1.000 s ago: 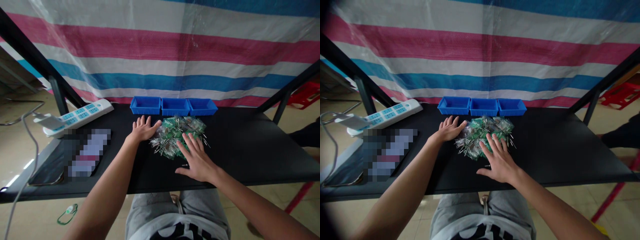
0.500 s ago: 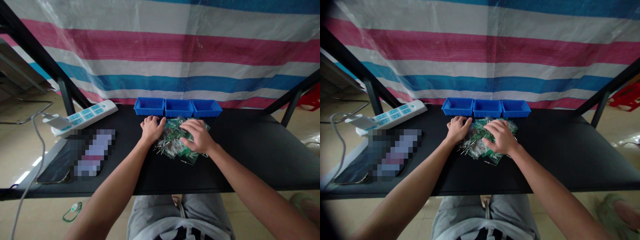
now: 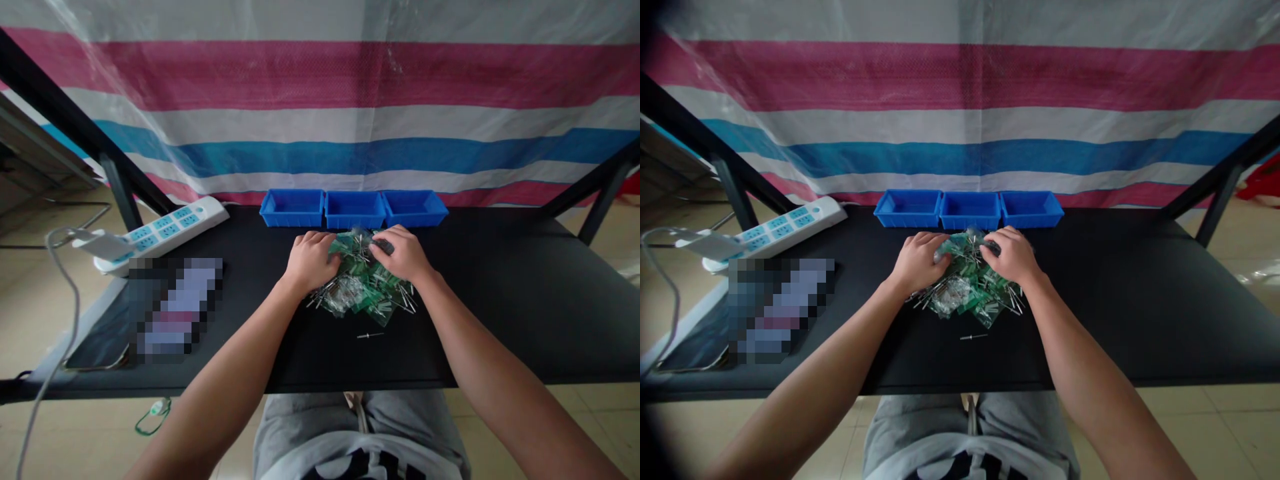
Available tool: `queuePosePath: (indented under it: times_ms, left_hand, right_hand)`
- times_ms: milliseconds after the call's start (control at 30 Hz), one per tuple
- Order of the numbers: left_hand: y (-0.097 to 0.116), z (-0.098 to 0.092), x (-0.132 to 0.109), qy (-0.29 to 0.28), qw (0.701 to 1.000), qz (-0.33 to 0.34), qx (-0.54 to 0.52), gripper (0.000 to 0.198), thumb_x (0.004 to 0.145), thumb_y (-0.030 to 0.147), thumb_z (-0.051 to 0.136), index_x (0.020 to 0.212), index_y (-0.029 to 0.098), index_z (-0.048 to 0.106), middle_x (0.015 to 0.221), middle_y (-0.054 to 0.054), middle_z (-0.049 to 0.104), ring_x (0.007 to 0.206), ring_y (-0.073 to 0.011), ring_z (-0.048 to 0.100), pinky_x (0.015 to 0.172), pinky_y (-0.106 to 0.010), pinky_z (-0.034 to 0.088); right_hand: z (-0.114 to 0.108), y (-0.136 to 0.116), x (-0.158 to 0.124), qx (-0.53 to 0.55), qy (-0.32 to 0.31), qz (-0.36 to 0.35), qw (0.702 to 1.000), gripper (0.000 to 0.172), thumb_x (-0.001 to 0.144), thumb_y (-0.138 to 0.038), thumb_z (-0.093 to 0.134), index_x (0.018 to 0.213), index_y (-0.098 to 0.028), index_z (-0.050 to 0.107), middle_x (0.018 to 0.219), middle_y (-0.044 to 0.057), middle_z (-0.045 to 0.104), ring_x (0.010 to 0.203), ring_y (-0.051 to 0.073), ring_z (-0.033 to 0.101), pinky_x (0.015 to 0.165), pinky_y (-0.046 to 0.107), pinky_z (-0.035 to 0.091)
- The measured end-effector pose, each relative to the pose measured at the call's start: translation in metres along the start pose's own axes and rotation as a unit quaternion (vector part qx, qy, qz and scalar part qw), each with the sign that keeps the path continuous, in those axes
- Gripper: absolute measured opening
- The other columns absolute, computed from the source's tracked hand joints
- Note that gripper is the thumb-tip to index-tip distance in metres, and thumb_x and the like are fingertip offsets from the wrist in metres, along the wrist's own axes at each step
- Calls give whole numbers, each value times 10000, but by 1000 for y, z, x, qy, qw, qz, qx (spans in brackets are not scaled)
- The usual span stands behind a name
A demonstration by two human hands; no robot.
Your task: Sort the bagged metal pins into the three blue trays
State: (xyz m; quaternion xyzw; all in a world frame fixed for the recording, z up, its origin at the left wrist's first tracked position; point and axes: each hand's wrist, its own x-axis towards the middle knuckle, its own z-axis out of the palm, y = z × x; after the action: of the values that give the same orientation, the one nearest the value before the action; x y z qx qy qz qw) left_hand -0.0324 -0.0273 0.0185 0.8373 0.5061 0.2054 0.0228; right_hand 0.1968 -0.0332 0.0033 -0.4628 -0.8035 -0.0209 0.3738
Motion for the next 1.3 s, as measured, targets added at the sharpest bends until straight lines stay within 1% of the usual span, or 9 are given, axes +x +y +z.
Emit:
queuePosePath:
  times_ms: [167, 300, 500, 700, 833, 1000, 1067, 1233, 1300]
  left_hand:
    - [4, 9, 2, -3, 1000, 6, -18, 362, 836, 241, 482, 1143, 235, 674, 1056, -59, 729, 1005, -249, 639, 920, -408, 443]
    - [1, 12, 2, 27, 999, 14, -29, 292, 859, 238, 490, 1034, 235, 725, 932, -62, 748, 902, -227, 654, 878, -384, 454]
    - [1, 13, -1, 178, 981, 33, -70, 264, 916, 256, 476, 977, 237, 732, 925, -61, 753, 894, -217, 632, 838, -380, 457]
    - [9, 10, -5, 203, 962, 140, -121, 211, 900, 253, 519, 955, 258, 722, 1093, -41, 726, 973, -201, 624, 868, -370, 480]
    - [16, 5, -7, 204, 959, 95, -174, 318, 862, 333, 538, 1138, 214, 640, 1294, -105, 609, 1115, -233, 589, 942, -396, 479]
    - [18, 9, -6, 165, 939, 29, -299, 591, 811, 403, 588, 1334, 171, 443, 1131, -111, 665, 940, -196, 648, 865, -353, 518]
    - [18, 12, -4, 149, 935, 10, -322, 559, 801, 371, 615, 1301, 173, 466, 1043, -81, 687, 893, -180, 653, 836, -332, 524]
    - [22, 11, -3, 190, 942, 7, -277, 74, 806, 223, 583, 847, 202, 640, 1063, -64, 664, 988, -186, 626, 902, -359, 511]
    - [23, 9, -4, 215, 941, 19, -262, 97, 802, 172, 557, 750, 208, 631, 1104, -60, 653, 1025, -185, 616, 916, -367, 508]
  right_hand:
    - [4, -7, 0, 12, -44, 7, 999, 174, 830, -285, 578, 892, -167, 689, 884, 89, 715, 890, 244, 612, 842, 385, 495]
    - [4, -15, 0, 36, -75, 29, 996, 330, 834, -273, 562, 1131, -169, 661, 970, 94, 712, 962, 260, 602, 869, 409, 496]
    - [0, -30, 0, 140, -76, 20, 987, 509, 860, -248, 508, 1368, -219, 502, 1080, 59, 707, 1058, 230, 605, 953, 401, 477]
    - [-4, -35, 1, 304, -1, 112, 946, 389, 818, -407, 612, 1148, -205, 649, 1037, 66, 709, 842, 202, 659, 733, 347, 532]
    - [1, -32, 4, 382, 66, 209, 898, 319, 812, -490, 622, 882, -185, 682, 772, 32, 699, 692, 166, 647, 626, 294, 518]
    - [8, -29, 5, 450, 97, 256, 850, 537, 693, -411, 757, 1165, -233, 572, 730, -14, 683, 552, 130, 587, 529, 273, 499]
    - [9, -30, 5, 454, 88, 257, 848, 571, 686, -398, 762, 1197, -240, 560, 748, -9, 696, 563, 137, 600, 552, 291, 519]
    - [7, -35, 6, 430, 53, 209, 877, 245, 684, -424, 753, 746, -203, 667, 955, 63, 733, 896, 227, 688, 840, 417, 547]
    - [4, -35, 6, 424, 46, 183, 886, 240, 692, -425, 747, 685, -203, 656, 1098, 83, 710, 1060, 257, 654, 942, 454, 503]
